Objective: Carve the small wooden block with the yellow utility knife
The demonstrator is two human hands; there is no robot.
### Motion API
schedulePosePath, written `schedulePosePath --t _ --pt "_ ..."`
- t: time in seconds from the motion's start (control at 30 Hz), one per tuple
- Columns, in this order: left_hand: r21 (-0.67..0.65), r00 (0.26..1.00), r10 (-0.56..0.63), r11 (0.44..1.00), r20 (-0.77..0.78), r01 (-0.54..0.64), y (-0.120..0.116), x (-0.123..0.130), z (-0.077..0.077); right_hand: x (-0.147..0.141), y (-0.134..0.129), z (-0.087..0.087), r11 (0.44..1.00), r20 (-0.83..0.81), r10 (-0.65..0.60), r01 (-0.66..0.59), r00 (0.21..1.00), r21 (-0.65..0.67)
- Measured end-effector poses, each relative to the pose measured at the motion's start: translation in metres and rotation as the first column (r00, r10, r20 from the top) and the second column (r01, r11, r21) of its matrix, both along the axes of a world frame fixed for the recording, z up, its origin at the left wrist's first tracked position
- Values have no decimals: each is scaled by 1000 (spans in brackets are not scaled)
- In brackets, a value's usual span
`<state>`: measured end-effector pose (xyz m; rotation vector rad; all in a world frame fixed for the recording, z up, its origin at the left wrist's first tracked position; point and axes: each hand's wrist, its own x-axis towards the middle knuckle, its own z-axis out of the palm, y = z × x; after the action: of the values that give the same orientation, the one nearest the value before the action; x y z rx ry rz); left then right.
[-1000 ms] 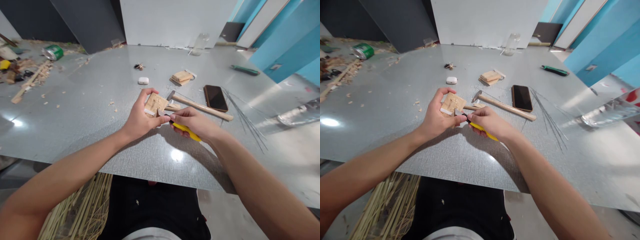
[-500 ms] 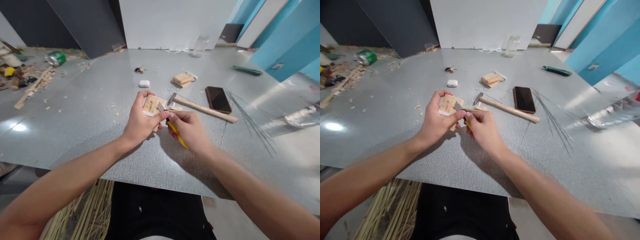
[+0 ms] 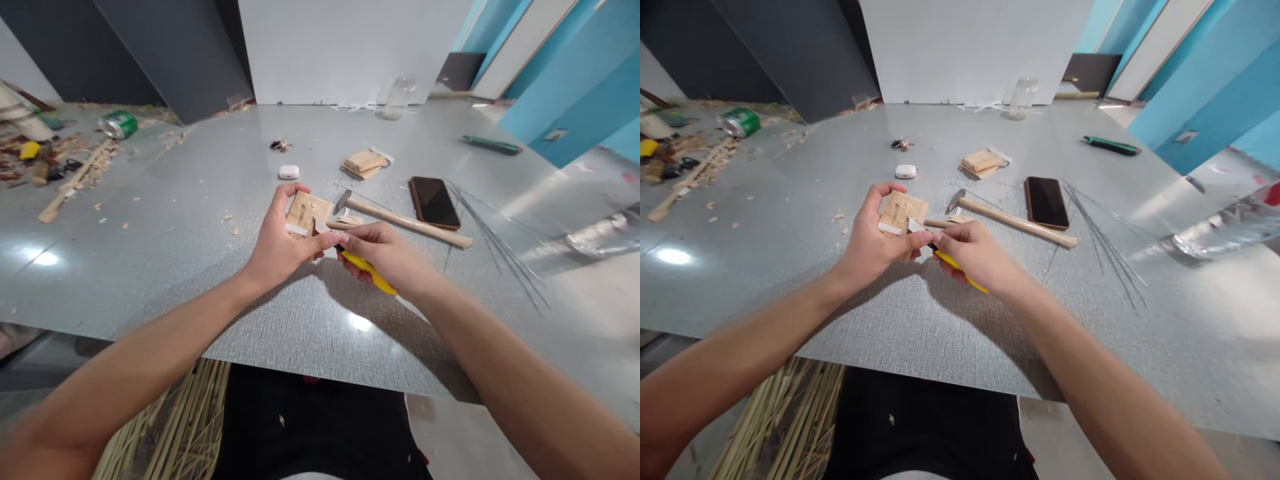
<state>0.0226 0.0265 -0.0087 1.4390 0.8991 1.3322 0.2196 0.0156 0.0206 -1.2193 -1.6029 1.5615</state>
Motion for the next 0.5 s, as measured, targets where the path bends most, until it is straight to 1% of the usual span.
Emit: schedulePosePath --t 0.17,0.33,0.4,0.5 --pt "5 998 -57 998 13 57 -2 -1 1 7 2 4 999 10 33 -33 999 33" --pt "10 997 -72 997 -19 73 -3 -3 3 8 3 6 989 71 124 -129 990 74" --pt "13 997 -72 997 -30 72 -3 -3 4 7 3 3 988 79 123 -130 989 86" --pt "19 997 -77 997 -26 78 -1 -4 4 5 3 -2 989 37 99 -102 994 110"
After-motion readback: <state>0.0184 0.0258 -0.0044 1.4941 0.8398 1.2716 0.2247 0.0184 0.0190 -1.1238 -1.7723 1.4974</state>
